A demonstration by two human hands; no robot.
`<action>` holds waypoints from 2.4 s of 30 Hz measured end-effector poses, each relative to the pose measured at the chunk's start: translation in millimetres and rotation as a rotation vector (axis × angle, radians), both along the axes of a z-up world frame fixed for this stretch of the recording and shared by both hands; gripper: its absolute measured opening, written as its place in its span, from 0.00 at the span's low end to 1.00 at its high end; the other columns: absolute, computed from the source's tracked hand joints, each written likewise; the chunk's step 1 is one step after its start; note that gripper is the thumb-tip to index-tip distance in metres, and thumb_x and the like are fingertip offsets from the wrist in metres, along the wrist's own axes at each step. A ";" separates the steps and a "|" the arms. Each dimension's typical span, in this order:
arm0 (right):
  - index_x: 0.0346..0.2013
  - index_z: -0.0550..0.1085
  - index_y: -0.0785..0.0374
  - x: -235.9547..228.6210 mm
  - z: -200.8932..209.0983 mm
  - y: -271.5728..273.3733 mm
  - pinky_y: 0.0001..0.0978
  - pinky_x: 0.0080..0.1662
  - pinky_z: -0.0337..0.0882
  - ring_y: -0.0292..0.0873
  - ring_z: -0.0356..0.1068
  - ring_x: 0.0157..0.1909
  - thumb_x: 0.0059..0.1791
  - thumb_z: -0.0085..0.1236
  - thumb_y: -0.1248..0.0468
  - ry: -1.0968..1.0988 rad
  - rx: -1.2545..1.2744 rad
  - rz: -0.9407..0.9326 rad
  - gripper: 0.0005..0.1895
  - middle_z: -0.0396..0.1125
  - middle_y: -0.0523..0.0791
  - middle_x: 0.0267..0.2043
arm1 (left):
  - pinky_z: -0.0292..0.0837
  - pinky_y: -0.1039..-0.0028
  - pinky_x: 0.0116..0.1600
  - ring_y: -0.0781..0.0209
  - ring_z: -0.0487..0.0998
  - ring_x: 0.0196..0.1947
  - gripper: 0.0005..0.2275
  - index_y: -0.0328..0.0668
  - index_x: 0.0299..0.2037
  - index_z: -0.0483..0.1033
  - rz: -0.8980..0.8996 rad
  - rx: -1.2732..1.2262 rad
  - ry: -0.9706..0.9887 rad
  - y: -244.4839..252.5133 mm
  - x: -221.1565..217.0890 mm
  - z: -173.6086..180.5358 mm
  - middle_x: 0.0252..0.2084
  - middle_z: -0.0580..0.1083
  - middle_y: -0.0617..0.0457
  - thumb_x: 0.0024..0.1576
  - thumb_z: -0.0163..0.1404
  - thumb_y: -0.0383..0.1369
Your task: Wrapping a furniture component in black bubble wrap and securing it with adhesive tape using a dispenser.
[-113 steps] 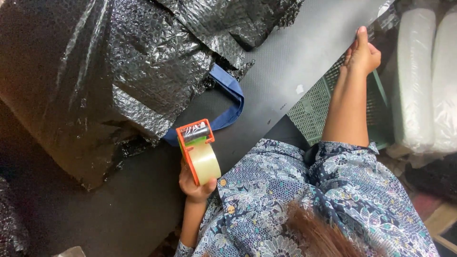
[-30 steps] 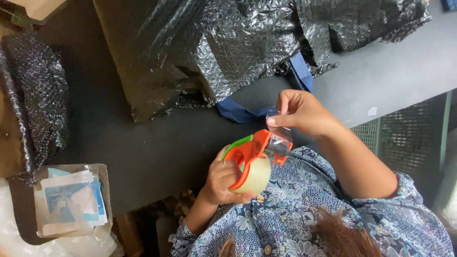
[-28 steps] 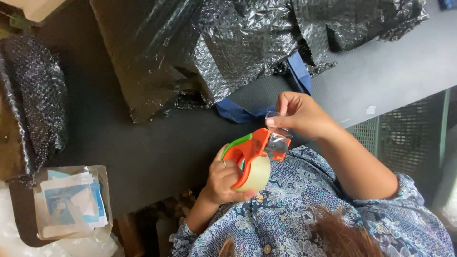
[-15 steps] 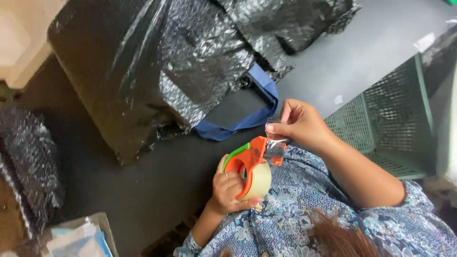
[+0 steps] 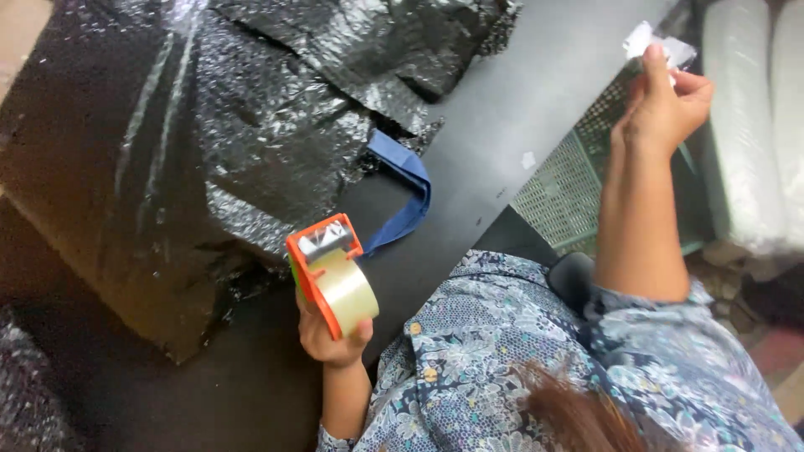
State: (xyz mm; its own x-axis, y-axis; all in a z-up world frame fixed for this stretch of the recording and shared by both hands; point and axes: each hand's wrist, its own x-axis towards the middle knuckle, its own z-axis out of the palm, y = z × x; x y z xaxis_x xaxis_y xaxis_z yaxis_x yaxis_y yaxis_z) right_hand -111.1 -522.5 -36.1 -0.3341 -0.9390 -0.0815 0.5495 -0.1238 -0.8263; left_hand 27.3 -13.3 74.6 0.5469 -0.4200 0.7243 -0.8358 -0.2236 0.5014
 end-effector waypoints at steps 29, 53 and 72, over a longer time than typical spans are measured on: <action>0.27 0.68 0.60 31.4 41.1 65.1 0.20 0.20 0.67 0.33 0.73 0.24 0.36 0.78 0.52 0.253 0.694 0.099 0.25 0.67 0.42 0.23 | 0.71 0.41 0.61 0.52 0.81 0.29 0.21 0.37 0.22 0.72 -0.085 0.053 -0.047 -0.8 3.6 -29.4 0.26 0.77 0.49 0.56 0.53 0.49; 0.47 0.78 0.57 118.3 192.0 287.9 0.46 0.49 0.65 0.54 0.66 0.47 0.50 0.70 0.58 0.736 -1.539 1.122 0.14 0.66 0.50 0.49 | 0.53 0.43 0.72 0.39 0.71 0.65 0.32 0.36 0.60 0.69 0.012 0.156 0.144 16.9 -26.7 -60.8 0.61 0.72 0.41 0.52 0.62 0.51; 0.30 0.69 0.64 88.6 198.6 298.6 0.44 0.37 0.76 0.54 0.76 0.34 0.44 0.67 0.76 0.644 -1.292 1.456 0.12 0.73 0.46 0.31 | 0.59 0.47 0.68 0.48 0.78 0.56 0.24 0.43 0.49 0.80 -0.065 0.031 0.172 17.6 -19.5 -49.1 0.51 0.79 0.48 0.56 0.54 0.55</action>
